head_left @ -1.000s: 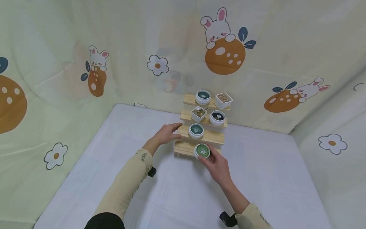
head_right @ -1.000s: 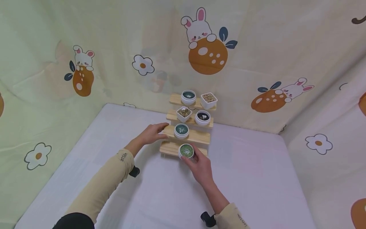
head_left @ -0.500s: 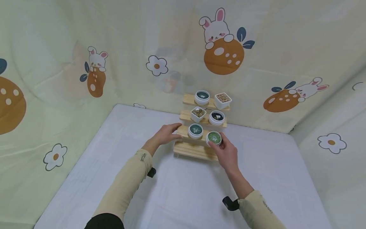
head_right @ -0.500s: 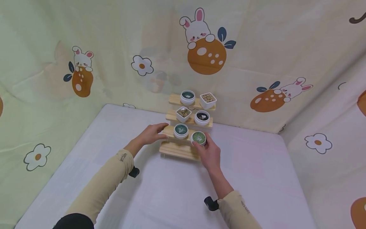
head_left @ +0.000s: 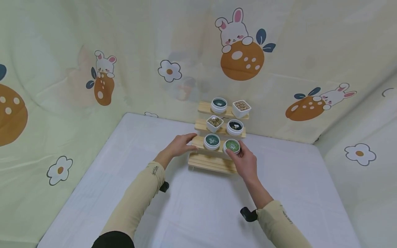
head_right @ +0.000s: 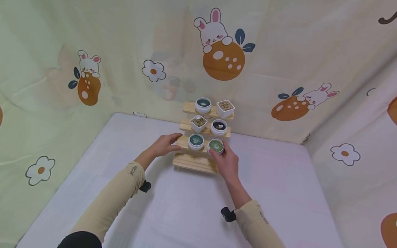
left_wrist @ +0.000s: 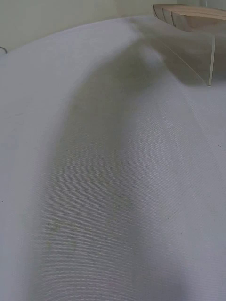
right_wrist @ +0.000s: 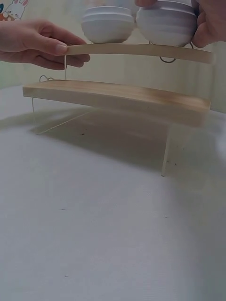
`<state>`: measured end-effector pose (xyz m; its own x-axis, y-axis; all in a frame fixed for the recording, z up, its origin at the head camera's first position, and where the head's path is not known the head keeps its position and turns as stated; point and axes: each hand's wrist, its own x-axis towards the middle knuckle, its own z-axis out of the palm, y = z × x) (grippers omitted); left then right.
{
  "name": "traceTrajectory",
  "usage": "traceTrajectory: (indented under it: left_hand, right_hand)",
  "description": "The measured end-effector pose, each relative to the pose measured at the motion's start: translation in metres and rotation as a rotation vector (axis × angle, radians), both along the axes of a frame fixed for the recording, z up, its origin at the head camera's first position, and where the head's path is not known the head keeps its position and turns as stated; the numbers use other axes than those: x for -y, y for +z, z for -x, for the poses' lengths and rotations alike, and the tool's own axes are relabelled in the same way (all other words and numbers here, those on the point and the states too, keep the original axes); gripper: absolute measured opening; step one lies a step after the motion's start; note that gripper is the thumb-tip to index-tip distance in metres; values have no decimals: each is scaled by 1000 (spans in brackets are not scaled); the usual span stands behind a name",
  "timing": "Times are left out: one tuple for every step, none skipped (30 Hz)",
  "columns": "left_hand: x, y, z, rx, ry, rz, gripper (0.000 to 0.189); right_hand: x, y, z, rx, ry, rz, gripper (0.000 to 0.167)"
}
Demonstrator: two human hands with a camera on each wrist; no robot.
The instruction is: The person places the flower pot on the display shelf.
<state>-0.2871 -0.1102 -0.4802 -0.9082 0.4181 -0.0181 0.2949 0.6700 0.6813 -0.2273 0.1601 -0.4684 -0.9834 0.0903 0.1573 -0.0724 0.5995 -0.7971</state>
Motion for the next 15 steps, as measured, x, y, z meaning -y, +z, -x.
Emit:
traceTrajectory:
  left_hand:
    - [0, 0, 0, -2, -2, 0, 68]
    - [0, 0, 0, -2, -3, 0, 68]
    - [0, 0, 0, -2, -3, -1, 69]
    - [0, -1, 0, -3, -5, -1, 69]
    - [0, -1, 0, -3, -6, -1, 69]
    - [0, -1, 0, -3, -6, -1, 69]
    - [0, -2, 0, -1, -6, -4, 69]
    - [0, -2, 0, 0, -6, -5, 69]
    - [0, -2, 0, 0, -7, -6, 69]
    - [0, -2, 0, 0, -8, -7, 69]
    - [0, -2, 0, -1, -9, -6, 69]
    - [0, -2, 0, -2, -10, -6, 69]
    - [0, -1, 0, -3, -11, -5, 69]
    - [0, -1, 0, -3, -11, -2, 69]
    - [0, -1, 1, -1, -12, -1, 70]
  right_hand:
    - [0, 0, 0, 4, 1, 0, 61]
    - [0, 1, 1, 9, 2, 0, 61]
    - [0, 1, 1, 13, 1, -4, 62]
    - [0, 1, 1, 17, 0, -4, 61]
    - [0, 1, 1, 21, -1, -1, 61]
    - [0, 1, 1, 25, -2, -4, 61]
    - [1, 1, 1, 25, -4, 0, 61]
    - [1, 1, 1, 27, -6, -2, 60]
    - [1, 1, 1, 26, -8, -1, 60]
    - [1, 1, 1, 26, -7, -4, 58]
    - [1, 1, 1, 26, -8, -7, 58]
    - [1, 0, 1, 26, -8, -11, 57]
    - [1, 1, 1, 25, -9, -14, 58]
    - [1, 1, 0, 24, -6, -23, 56]
    - [0, 1, 1, 26, -7, -24, 53]
